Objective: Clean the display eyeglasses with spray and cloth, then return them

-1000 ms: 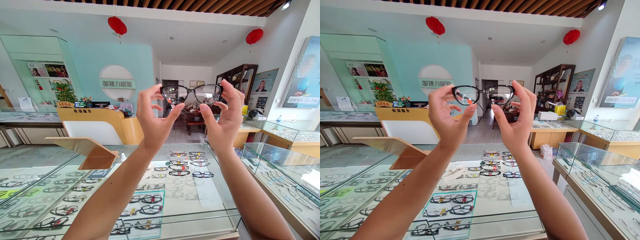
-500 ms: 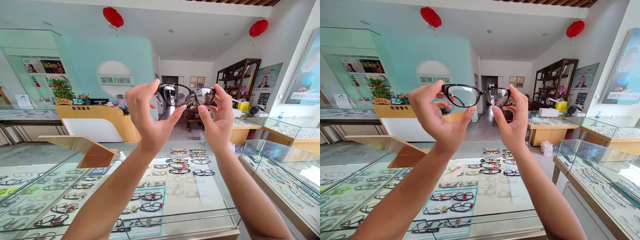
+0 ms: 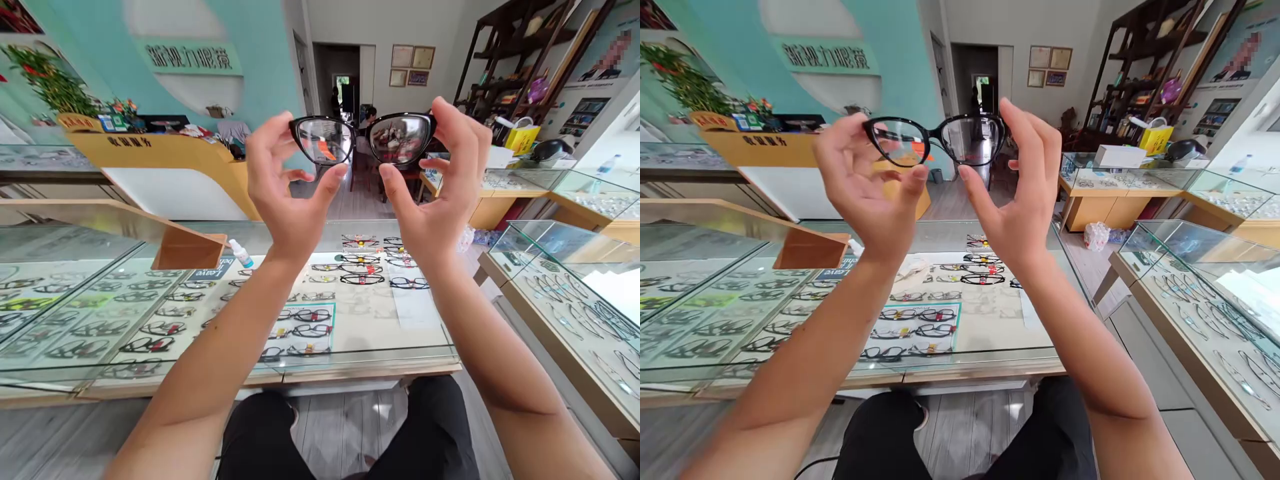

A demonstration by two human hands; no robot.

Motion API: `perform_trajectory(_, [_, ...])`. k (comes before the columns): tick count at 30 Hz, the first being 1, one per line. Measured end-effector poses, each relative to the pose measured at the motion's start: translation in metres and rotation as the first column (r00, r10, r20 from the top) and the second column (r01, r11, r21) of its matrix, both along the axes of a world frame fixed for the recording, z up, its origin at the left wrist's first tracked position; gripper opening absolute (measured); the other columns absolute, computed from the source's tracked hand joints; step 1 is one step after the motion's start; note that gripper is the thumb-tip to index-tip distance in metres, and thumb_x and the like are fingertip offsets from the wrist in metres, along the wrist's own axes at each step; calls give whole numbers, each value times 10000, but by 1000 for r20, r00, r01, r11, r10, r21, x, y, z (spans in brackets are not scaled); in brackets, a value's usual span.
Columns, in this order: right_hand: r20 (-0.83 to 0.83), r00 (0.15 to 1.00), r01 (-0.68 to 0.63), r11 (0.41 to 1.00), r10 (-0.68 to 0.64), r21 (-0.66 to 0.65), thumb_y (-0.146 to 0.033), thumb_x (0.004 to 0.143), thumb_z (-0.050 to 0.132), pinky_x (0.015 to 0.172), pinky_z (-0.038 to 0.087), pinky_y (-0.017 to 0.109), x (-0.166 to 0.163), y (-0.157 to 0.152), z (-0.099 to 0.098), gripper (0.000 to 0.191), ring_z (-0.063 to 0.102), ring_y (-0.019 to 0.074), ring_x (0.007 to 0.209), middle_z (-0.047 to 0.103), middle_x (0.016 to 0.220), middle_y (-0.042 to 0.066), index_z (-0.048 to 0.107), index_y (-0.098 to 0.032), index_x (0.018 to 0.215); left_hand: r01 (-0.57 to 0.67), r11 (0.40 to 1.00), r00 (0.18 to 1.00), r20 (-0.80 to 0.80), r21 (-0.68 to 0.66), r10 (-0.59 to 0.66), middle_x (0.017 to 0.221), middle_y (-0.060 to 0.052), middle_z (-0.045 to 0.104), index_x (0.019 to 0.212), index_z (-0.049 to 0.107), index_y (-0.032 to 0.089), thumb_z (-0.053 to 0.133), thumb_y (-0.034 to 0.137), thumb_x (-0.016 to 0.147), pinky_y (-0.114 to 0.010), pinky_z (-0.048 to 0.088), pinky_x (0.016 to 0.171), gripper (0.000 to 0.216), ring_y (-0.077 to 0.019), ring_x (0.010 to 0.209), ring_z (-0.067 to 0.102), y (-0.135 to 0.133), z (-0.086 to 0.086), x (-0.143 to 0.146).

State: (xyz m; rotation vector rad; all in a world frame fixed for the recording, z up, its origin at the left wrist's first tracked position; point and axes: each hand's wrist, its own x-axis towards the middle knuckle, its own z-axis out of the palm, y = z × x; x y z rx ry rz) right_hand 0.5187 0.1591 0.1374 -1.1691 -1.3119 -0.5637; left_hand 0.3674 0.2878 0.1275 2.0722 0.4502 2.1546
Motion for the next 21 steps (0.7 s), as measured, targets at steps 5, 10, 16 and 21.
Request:
perform_trajectory(5, [31, 999, -14, 997, 17, -75, -484, 1051, 652, 1213, 494, 635, 3, 10, -28, 735, 322, 420, 1608, 384, 1672, 177, 327, -297, 1683, 32, 993, 998, -54, -118, -39, 1452, -120, 610, 1515, 407, 397, 571, 896, 892, -417, 650, 833, 815, -299, 1269, 717, 21, -43, 11])
perform_trajectory(10, [25, 999, 36, 999, -36, -12, -522, 1059, 623, 1097, 587, 579, 14, 22, -50, 661, 476, 367, 1494, 471, 1594, 157, 391, -321, 1645, -56, 994, 996, -74, -97, 49, 1460, -128, 589, 1544, 412, 327, 579, 855, 934, -401, 629, 828, 824, -291, 1323, 673, 17, -58, 12])
perform_trajectory(16, [-61, 997, -46, 998, 49, 41, -538, 1029, 634, 951, 634, 520, 23, 38, -73, 570, 612, 316, 1314, 551, 1484, 113, 500, -361, 1554, -117, 993, 992, -42, -23, 116, 1403, -124, 592, 1465, 494, 297, 671, 820, 907, -444, 615, 828, 785, -292, 1288, 651, 7, -56, 9])
perform_trajectory(21, [-103, 991, -86, 996, 89, 29, -545, 1004, 640, 1001, 608, 582, 23, 43, -87, 609, 555, 353, 1388, 539, 1509, 109, 487, -367, 1567, -150, 986, 985, -91, -71, 143, 1400, -114, 582, 1486, 491, 338, 749, 788, 862, -470, 614, 877, 812, -335, 1322, 638, 14, -72, 6])
